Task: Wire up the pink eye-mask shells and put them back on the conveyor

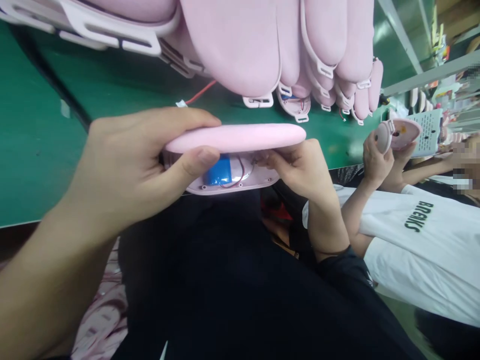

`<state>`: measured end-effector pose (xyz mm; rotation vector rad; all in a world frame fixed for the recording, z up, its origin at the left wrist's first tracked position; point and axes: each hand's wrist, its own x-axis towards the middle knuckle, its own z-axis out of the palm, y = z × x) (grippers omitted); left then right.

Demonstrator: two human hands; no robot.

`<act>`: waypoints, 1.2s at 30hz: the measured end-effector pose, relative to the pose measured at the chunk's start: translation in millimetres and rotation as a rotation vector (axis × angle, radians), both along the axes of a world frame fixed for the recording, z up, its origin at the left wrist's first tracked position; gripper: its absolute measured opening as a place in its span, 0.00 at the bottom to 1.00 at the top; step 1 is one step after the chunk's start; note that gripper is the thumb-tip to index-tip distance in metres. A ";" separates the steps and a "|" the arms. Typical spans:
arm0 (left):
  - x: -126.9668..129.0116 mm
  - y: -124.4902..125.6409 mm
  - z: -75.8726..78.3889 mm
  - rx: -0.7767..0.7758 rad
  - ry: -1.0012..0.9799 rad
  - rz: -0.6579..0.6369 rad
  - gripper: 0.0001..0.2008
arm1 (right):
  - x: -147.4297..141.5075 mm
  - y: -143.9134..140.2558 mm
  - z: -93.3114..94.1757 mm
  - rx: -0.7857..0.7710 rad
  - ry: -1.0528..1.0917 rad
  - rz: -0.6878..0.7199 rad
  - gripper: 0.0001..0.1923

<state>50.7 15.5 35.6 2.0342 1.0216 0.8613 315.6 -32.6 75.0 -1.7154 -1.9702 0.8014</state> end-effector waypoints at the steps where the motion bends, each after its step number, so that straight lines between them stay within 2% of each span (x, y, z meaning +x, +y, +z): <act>1: 0.4 -0.1 1.1 -0.004 0.003 0.005 0.25 | -0.4 0.3 1.1 0.040 -0.019 0.016 0.09; 5: 2.9 1.7 4.9 -0.031 0.010 0.028 0.27 | -1.2 0.0 0.7 0.137 -0.148 0.046 0.07; 9: 6.8 5.0 8.0 -0.044 0.048 0.065 0.30 | 2.0 -2.6 -16.9 0.148 -0.209 0.008 0.09; 14: 12.2 8.6 13.1 -0.033 0.126 0.135 0.33 | 2.0 -6.3 -46.0 0.262 -0.137 -0.173 0.14; 17: 14.7 10.6 15.8 -0.018 0.161 0.133 0.34 | -2.5 -9.0 -53.8 0.282 -0.140 -0.250 0.14; 26: 15.7 16.8 13.6 -0.019 0.174 0.107 0.35 | 8.4 -5.9 -46.7 0.134 -0.060 -0.197 0.11; 32: 17.7 17.2 12.1 -0.021 0.156 0.097 0.34 | 11.7 -5.7 -38.3 0.092 -0.061 -0.141 0.09; 36: 17.3 17.0 13.2 -0.026 0.161 0.101 0.33 | 11.4 -5.7 -34.3 0.122 -0.120 -0.070 0.08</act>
